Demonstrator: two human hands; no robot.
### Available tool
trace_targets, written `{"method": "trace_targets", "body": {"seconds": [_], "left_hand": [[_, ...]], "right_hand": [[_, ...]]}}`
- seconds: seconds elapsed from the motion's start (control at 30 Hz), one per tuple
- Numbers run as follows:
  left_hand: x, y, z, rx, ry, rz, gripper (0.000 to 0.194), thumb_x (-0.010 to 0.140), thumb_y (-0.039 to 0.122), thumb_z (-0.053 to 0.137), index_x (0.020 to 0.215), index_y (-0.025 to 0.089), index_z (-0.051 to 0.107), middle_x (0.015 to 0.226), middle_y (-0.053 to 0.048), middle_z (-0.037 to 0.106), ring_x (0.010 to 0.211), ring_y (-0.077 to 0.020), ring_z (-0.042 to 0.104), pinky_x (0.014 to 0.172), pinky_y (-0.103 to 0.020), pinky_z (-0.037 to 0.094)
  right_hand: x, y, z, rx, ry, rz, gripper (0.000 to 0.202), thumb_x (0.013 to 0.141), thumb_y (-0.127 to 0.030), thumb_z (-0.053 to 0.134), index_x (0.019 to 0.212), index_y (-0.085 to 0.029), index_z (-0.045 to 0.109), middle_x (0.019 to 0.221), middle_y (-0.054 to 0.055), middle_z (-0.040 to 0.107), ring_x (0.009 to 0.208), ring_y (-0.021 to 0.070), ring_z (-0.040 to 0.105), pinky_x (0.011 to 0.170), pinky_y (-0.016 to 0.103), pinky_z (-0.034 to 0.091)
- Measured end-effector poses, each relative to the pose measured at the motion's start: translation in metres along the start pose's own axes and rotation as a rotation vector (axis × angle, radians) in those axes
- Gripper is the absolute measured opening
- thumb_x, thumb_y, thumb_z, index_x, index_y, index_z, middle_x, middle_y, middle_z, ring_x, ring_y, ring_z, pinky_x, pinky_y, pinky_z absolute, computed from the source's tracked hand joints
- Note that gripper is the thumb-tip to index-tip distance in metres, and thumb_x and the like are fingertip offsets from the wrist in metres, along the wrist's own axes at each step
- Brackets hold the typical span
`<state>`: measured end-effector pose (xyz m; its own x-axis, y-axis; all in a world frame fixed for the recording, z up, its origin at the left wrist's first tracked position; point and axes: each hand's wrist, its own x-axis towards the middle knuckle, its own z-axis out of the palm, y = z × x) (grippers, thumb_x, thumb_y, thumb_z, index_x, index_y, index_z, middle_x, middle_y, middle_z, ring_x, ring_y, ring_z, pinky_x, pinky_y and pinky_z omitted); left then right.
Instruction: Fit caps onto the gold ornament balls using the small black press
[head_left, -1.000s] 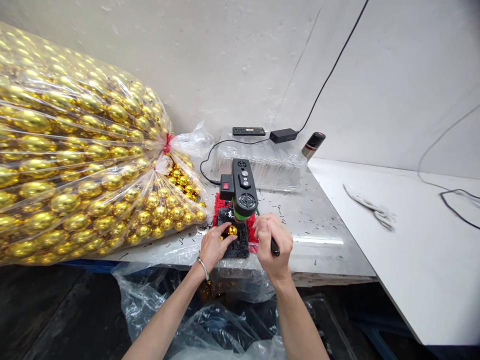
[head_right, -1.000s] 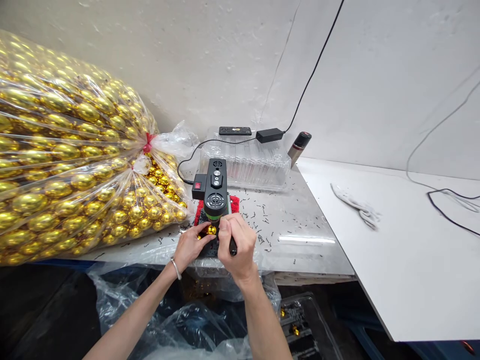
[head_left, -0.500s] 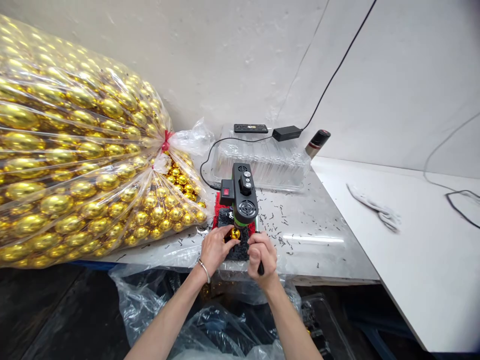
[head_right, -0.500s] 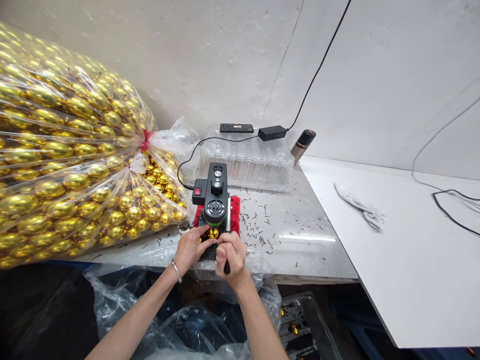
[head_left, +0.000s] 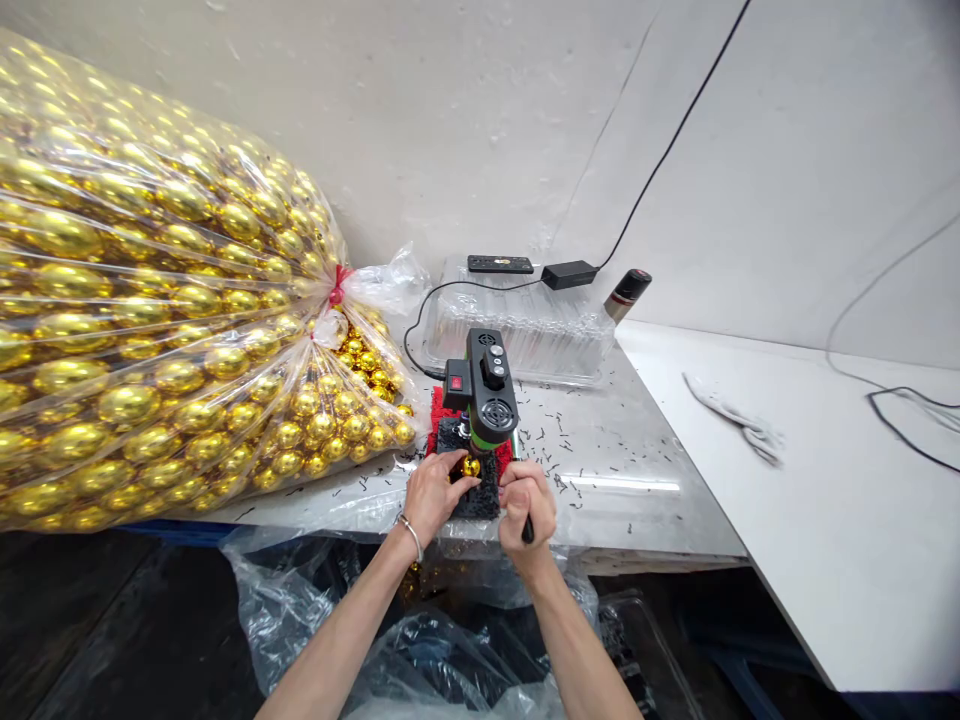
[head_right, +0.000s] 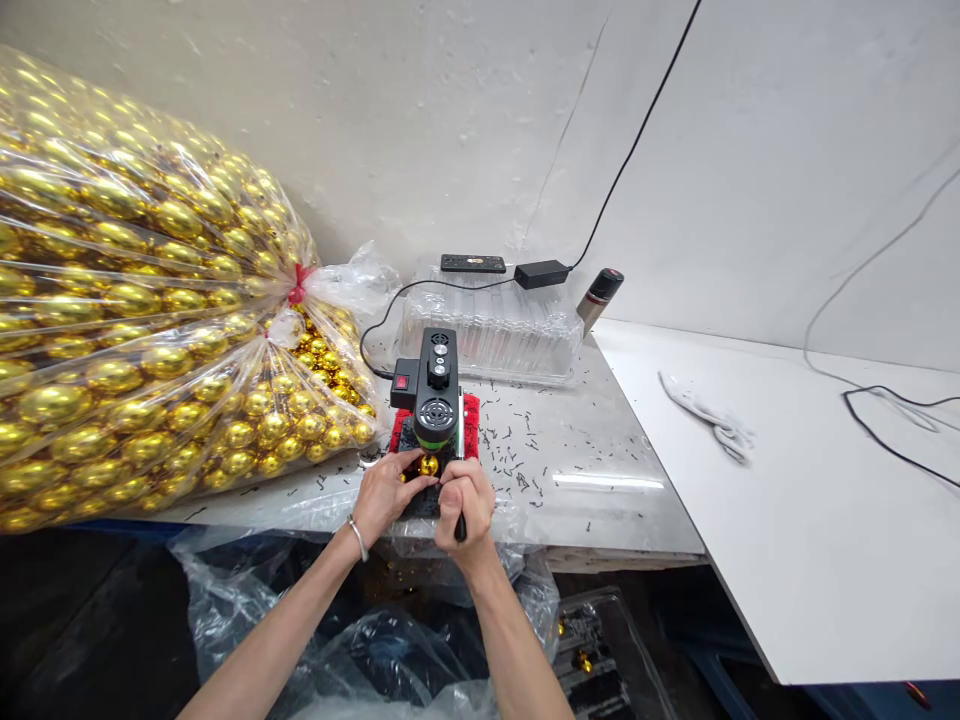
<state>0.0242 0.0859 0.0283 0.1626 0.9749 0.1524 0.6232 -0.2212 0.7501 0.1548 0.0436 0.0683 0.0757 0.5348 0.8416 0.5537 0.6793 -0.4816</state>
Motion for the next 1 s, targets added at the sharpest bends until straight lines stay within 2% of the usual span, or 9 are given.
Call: {"method": "trace_targets", "body": {"seconds": [0.17,0.3,0.37,0.47,0.53,0.7,0.8,0.87,1.0], "left_hand": [[-0.025,-0.001,-0.017,-0.316,0.025,-0.218,0.044,0.069,0.042,0.073,0.105,0.018,0.069,0.089,-0.006,0.072,0.079,-0.0205,0.063,0.075,-0.03,0.047],[-0.067,-0.007,-0.022,-0.727,-0.304,-0.495,0.05,0.061,0.059,0.072,0.08,0.012,0.072,0.065,-0.003,0.066,0.057,-0.0136,0.055,0.056,-0.025,0.043],[-0.088,-0.012,-0.017,-0.93,-0.372,-0.739,0.053,0.064,0.063,0.069,0.07,0.01,0.068,0.061,-0.003,0.063,0.053,-0.0115,0.054,0.052,-0.023,0.043],[-0.109,-0.016,-0.01,-1.229,-0.379,-1.156,0.046,0.076,0.056,0.064,0.077,0.011,0.066,0.071,-0.006,0.066,0.059,-0.013,0.06,0.059,-0.026,0.051],[-0.115,-0.015,-0.011,-1.376,-0.436,-1.271,0.029,0.081,0.039,0.065,0.086,0.01,0.065,0.079,-0.008,0.068,0.066,-0.0151,0.064,0.065,-0.029,0.054],[-0.101,0.002,-0.034,-1.51,-0.489,-1.013,0.029,0.074,0.011,0.069,0.102,0.006,0.065,0.097,-0.015,0.069,0.087,-0.0201,0.067,0.081,-0.029,0.054],[-0.081,0.011,-0.045,-1.387,-0.451,-0.927,0.03,0.076,0.024,0.07,0.102,0.009,0.065,0.089,-0.01,0.068,0.073,-0.0141,0.066,0.058,-0.019,0.052],[-0.069,0.014,-0.048,-1.338,-0.427,-0.908,0.032,0.079,0.037,0.068,0.1,0.012,0.065,0.08,-0.005,0.065,0.057,-0.0078,0.059,0.038,-0.012,0.038],[-0.056,0.015,-0.049,-1.383,-0.448,-0.835,0.045,0.082,0.054,0.058,0.102,0.014,0.063,0.072,-0.001,0.058,0.042,-0.0005,0.041,0.031,-0.009,0.021]], "right_hand": [[0.039,-0.027,-0.013,0.02,-0.029,0.106,0.028,0.088,-0.007,0.037,0.064,-0.02,0.043,0.065,0.0,0.048,0.068,0.0128,0.052,0.061,0.028,0.04],[0.043,-0.029,-0.012,0.021,-0.017,0.105,0.028,0.088,-0.007,0.037,0.064,-0.02,0.042,0.064,0.0,0.048,0.068,0.013,0.051,0.061,0.028,0.04],[0.039,-0.027,-0.011,0.014,-0.006,0.101,0.028,0.088,-0.007,0.037,0.064,-0.02,0.042,0.065,0.0,0.048,0.068,0.013,0.052,0.062,0.028,0.039],[0.035,-0.026,-0.01,0.011,-0.014,0.095,0.028,0.088,-0.007,0.037,0.064,-0.02,0.042,0.065,0.0,0.049,0.069,0.0131,0.052,0.062,0.028,0.04],[0.035,-0.026,-0.011,0.006,-0.026,0.09,0.028,0.088,-0.007,0.037,0.064,-0.02,0.043,0.064,0.0,0.049,0.069,0.0131,0.052,0.062,0.028,0.04],[0.035,-0.026,-0.012,-0.002,-0.028,0.077,0.028,0.088,-0.007,0.037,0.064,-0.02,0.043,0.064,0.0,0.049,0.069,0.0131,0.052,0.062,0.028,0.04],[0.034,-0.025,-0.012,-0.007,-0.036,0.074,0.028,0.088,-0.007,0.037,0.064,-0.02,0.043,0.065,0.0,0.049,0.069,0.013,0.052,0.061,0.028,0.039],[0.033,-0.024,-0.013,-0.01,-0.053,0.069,0.027,0.088,-0.006,0.037,0.065,-0.02,0.043,0.066,0.001,0.049,0.068,0.0129,0.052,0.06,0.027,0.039],[0.032,-0.023,-0.014,-0.023,-0.078,0.053,0.026,0.088,-0.007,0.037,0.067,-0.02,0.044,0.068,0.001,0.05,0.068,0.0129,0.051,0.059,0.028,0.039]]}}
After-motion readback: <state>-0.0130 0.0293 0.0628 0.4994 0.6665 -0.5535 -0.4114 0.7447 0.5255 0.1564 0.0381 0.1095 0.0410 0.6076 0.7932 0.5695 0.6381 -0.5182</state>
